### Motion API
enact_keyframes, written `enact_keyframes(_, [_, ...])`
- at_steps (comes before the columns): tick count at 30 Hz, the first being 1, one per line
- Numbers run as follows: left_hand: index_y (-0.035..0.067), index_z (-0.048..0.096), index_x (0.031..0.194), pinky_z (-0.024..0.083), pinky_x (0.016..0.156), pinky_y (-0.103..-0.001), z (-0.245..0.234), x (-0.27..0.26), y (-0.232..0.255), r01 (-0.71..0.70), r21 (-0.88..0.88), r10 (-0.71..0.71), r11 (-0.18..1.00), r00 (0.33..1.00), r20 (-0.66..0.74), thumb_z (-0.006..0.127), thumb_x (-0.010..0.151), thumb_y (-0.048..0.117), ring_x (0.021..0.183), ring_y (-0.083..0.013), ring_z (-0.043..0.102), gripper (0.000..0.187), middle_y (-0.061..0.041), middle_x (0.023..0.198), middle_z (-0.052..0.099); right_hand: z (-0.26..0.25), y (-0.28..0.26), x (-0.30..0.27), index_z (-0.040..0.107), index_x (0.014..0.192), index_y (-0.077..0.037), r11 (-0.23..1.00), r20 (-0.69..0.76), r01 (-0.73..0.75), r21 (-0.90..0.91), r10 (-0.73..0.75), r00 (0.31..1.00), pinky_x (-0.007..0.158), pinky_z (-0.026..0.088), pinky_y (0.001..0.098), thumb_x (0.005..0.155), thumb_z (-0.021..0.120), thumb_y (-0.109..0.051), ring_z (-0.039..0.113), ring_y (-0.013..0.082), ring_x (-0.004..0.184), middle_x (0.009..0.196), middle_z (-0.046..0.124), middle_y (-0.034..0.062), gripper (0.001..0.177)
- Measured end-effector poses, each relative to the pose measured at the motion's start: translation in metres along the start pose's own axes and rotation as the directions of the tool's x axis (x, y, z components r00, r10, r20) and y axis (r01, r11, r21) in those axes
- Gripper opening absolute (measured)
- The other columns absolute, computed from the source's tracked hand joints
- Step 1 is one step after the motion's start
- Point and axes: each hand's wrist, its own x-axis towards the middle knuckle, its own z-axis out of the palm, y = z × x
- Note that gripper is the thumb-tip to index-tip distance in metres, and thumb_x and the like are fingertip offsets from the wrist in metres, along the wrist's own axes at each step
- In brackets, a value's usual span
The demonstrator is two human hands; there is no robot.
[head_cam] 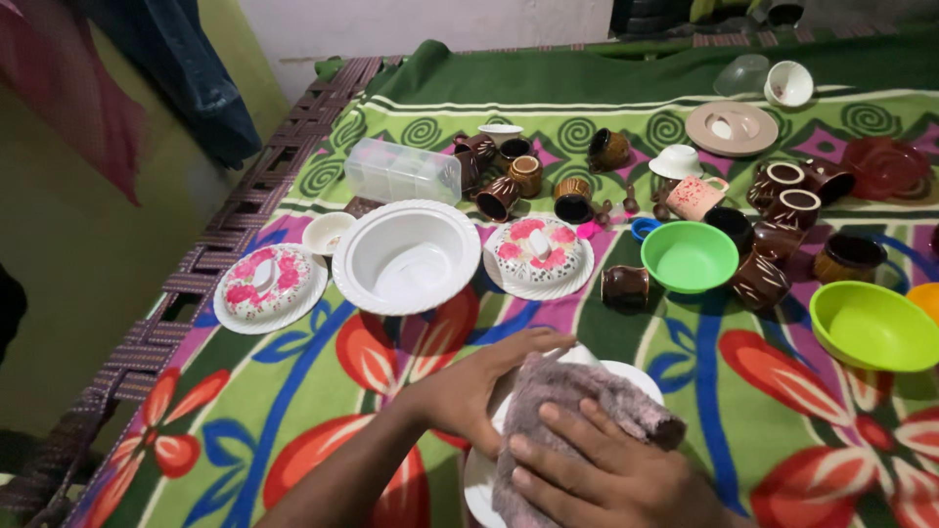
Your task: The person wipes the surfaces of two white bowls and a white plate with a cloth, handling each item one at a time and turning them over to wipe all sides.
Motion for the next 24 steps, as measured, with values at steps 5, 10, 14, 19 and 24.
enact_keyframes(5, [0.007, 0.038, 0.165, 0.037, 0.128, -0.043, -0.004, -0.017, 0.011, 0.103, -0.118, -0.107, 0.988, 0.994, -0.026, 0.091, 0.057, 0.052, 0.154, -0.0325, 0.047, 0.128, -0.02, 0.168, 0.041, -0.003, 0.041, -0.038, 0.065, 0.135, -0.009, 0.81, 0.065, -0.434, 0.395, 0.447, 0.892, 0.104, 0.053, 0.0326, 0.088, 0.074, -0.027, 0.07, 0.0183, 0.122, 0.128, 0.074, 0.0067, 0.051])
enact_keyframes(10, [0.009, 0.037, 0.168, 0.033, 0.132, -0.044, -0.003, -0.005, 0.003, 0.045, 0.089, -0.047, 0.995, 0.999, 0.025, 0.09, 0.058, 0.055, 0.16, -0.0346, 0.042, 0.13, -0.021, 0.171, 0.04, 0.046, 0.009, -0.028, 0.066, 0.135, -0.013, 0.752, 0.233, -0.502, 0.428, 0.445, 0.865, 0.098, 0.058, 0.0303, 0.095, 0.071, -0.036, 0.076, 0.0159, 0.113, 0.122, 0.076, 0.004, 0.046])
enact_keyframes(14, [0.01, 0.039, 0.168, 0.03, 0.132, -0.047, 0.001, -0.014, 0.008, 0.072, 0.136, -0.068, 0.988, 0.997, -0.035, 0.094, 0.06, 0.052, 0.163, -0.0371, 0.036, 0.129, -0.022, 0.174, 0.036, 0.013, 0.029, -0.027, 0.075, 0.124, -0.019, 0.737, 0.386, -0.59, 0.331, 0.465, 0.797, 0.097, 0.06, 0.0315, 0.096, 0.065, -0.037, 0.077, 0.0211, 0.113, 0.118, 0.077, 0.0068, 0.035])
enact_keyframes(19, [0.01, 0.038, 0.167, 0.036, 0.13, -0.046, 0.003, -0.013, 0.014, 0.055, 0.097, -0.053, 0.994, 0.998, -0.018, 0.09, 0.057, 0.057, 0.155, -0.0343, 0.046, 0.13, -0.018, 0.167, 0.044, 0.015, 0.033, -0.021, 0.065, 0.127, -0.011, 0.873, 0.053, -0.27, 0.407, 0.272, 0.961, 0.099, 0.062, 0.0334, 0.103, 0.059, -0.024, 0.076, 0.0255, 0.118, 0.127, 0.073, 0.012, 0.028])
enact_keyframes(24, [0.009, 0.044, 0.162, 0.036, 0.131, -0.047, 0.011, -0.016, 0.012, 0.009, 0.186, 0.007, 0.983, 0.996, -0.084, 0.092, 0.057, 0.049, 0.16, -0.0366, 0.044, 0.121, -0.02, 0.165, 0.045, 0.024, 0.01, -0.013, 0.054, 0.137, -0.011, 0.892, 0.175, -0.187, 0.41, 0.125, 0.977, 0.102, 0.058, 0.0344, 0.101, 0.061, -0.024, 0.071, 0.0255, 0.124, 0.136, 0.067, 0.0099, 0.039])
